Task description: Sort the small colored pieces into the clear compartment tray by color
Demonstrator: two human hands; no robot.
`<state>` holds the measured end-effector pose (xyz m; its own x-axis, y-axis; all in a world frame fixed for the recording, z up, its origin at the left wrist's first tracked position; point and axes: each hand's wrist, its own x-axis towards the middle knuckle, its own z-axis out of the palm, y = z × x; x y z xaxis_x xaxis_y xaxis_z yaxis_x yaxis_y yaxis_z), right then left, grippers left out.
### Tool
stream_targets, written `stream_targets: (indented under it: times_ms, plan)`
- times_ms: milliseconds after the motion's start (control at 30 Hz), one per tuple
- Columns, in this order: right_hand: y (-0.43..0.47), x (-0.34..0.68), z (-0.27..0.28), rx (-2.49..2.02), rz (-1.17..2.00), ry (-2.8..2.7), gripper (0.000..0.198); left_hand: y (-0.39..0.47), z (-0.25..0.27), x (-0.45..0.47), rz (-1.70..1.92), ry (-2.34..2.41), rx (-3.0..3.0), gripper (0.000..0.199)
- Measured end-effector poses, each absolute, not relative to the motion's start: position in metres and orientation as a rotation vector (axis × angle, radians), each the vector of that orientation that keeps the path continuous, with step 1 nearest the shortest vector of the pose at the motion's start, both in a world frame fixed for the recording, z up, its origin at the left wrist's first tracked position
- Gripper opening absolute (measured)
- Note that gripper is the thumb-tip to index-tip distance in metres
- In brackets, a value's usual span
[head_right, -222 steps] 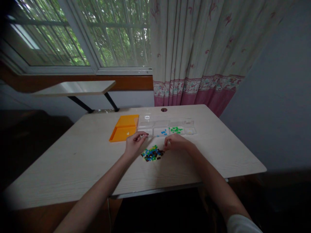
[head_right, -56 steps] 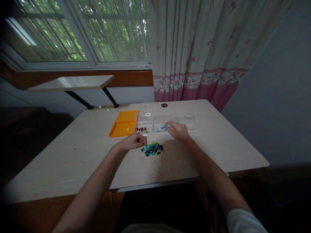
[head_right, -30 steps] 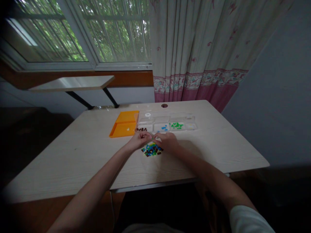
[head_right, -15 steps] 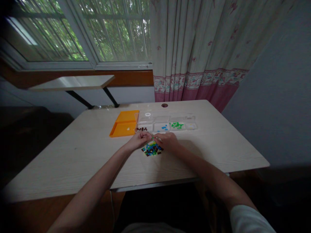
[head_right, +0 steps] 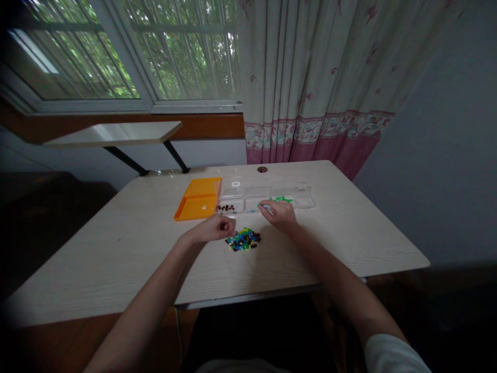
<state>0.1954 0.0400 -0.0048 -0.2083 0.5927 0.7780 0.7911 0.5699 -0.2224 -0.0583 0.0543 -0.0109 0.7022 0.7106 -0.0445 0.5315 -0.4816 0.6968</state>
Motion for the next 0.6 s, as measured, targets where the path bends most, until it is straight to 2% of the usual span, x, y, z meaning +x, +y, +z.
stream_targets:
  times_ms: [233, 367, 600]
  plan:
    - [0.042, 0.202, -0.003, -1.199, -0.218, -1.98, 0.029, 0.056, -0.008, -0.061, 0.283, 0.997, 2.259, 0.029]
    - [0.049, 0.221, 0.002, -1.415, -0.123, -2.009, 0.026, 0.055, -0.004, -0.062, 0.265, 1.039, 2.284, 0.033]
    - [0.06, 0.242, -0.002, -1.663, -0.077, -1.925, 0.028, 0.054, -0.002, -0.061, 0.228, 1.058, 2.307, 0.026]
